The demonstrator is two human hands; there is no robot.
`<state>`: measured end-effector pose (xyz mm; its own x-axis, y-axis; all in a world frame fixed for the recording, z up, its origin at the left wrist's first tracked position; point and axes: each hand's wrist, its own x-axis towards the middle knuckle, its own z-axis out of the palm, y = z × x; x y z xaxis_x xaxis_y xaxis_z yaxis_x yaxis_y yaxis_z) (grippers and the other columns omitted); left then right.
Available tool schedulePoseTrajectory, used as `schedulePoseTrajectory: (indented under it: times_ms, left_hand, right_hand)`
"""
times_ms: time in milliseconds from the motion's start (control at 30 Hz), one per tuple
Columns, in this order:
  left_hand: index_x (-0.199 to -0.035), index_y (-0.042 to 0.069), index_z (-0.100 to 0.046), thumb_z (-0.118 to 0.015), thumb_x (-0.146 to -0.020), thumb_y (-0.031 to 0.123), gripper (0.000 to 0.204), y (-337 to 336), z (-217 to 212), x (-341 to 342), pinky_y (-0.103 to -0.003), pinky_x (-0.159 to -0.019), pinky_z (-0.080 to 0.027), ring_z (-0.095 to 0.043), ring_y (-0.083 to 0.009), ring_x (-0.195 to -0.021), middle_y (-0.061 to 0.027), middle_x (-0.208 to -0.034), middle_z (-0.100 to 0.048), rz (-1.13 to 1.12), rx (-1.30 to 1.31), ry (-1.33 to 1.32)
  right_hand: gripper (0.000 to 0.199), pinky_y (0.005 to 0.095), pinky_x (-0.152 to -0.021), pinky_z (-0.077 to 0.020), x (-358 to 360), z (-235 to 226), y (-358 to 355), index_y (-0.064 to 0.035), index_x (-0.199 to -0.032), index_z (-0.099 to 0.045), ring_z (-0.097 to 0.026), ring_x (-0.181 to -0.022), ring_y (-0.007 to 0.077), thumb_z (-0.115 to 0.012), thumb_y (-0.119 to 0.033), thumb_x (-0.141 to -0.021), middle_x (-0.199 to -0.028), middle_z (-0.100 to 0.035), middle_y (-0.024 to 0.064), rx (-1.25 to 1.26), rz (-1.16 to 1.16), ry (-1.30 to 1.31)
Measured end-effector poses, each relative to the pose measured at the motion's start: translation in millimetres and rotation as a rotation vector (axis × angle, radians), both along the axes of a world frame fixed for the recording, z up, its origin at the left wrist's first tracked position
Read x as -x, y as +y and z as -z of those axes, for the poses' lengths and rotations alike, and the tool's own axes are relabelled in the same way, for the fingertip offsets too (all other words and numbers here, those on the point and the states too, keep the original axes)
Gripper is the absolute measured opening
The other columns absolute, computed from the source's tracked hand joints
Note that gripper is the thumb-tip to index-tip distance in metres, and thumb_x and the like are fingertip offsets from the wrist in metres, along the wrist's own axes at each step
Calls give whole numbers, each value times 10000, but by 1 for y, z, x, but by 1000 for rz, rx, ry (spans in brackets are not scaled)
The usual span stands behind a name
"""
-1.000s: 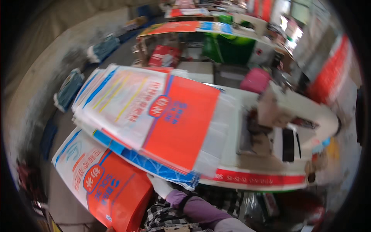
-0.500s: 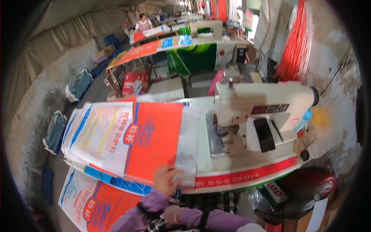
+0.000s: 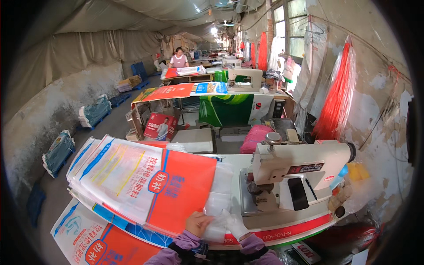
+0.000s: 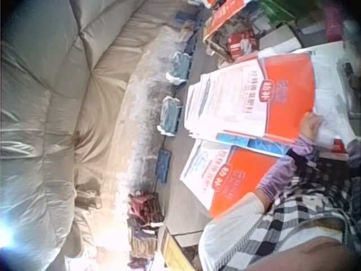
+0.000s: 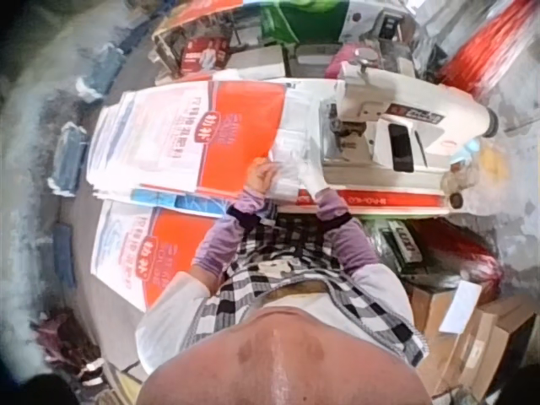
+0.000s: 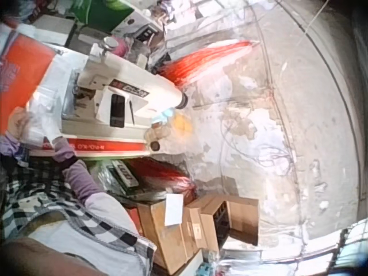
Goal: Operating an industrial sewing machine to stitch the edges of large woven plastic bags.
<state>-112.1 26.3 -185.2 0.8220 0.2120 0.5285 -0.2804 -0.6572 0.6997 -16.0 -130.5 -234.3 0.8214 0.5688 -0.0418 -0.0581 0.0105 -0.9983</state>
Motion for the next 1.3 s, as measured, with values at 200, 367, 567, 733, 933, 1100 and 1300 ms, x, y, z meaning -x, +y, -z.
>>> schedulePoseTrajectory:
  times_ms: [200, 367, 567, 733, 933, 1100, 1300]
  left_hand:
    - [-897, 98, -728, -740, -771, 138, 133, 8, -14, 21, -356, -665, -500, -617, -273, -730, -60, -800, -664, 215, -298, -104]
    - [-917, 19, -685, -735, -839, 160, 169, 8, 30, 19, -279, -598, -518, -658, -144, -716, -37, -804, -671, 80, 595, 345]
    - [-949, -1, -635, -668, -898, 137, 151, 44, 26, 7, -254, -616, -520, -628, -108, -686, -46, -822, -662, 120, 793, 623]
    - [-974, 32, -608, -590, -943, 127, 101, 58, 15, 2, -243, -620, -505, -606, -93, -724, -37, -865, -637, 205, 1050, 211]
    - [-1041, 40, -612, -603, -946, 182, 171, 34, 32, 1, -241, -697, -507, -602, -83, -810, -6, -894, -634, 164, 808, 333]
    - [-1066, 16, -631, -637, -926, 161, 201, 32, 36, 19, -241, -676, -517, -619, -92, -754, -31, -886, -656, 122, 910, 382]
    - [-997, 19, -634, -656, -905, 135, 149, 34, 26, 12, -234, -619, -499, -590, -82, -659, -6, -807, -638, 182, 735, 591]
  right_hand:
    - [348, 253, -734, -471, 18, -27, -12, 58, -1023, -665, -591, -825, 101, -553, -267, -967, -865, -659, 50, 192, -314, -18]
    - [261, 248, -653, -455, 33, -22, 9, 34, -942, -671, -570, -730, 91, -582, -211, -938, -794, -639, 16, 65, -104, 103]
    - [250, 262, -562, -432, 43, -29, 60, -9, -808, -653, -538, -612, 97, -600, -227, -921, -692, -596, -3, -118, 90, 430]
    - [278, 304, -568, -441, 45, -53, 37, 21, -827, -664, -568, -637, 112, -595, -232, -919, -677, -610, 88, 102, 50, -306]
    - [235, 309, -622, -464, 45, -31, 23, 28, -853, -670, -584, -681, 111, -603, -191, -906, -723, -635, 100, 129, 74, -192]
    - [215, 265, -662, -465, 48, -20, 39, 18, -956, -669, -578, -749, 102, -606, -184, -917, -855, -647, 27, -192, 147, 390]
    - [260, 256, -617, -457, 48, -15, 54, 11, -914, -660, -564, -690, 91, -590, -238, -945, -791, -628, 10, -161, 96, 495]
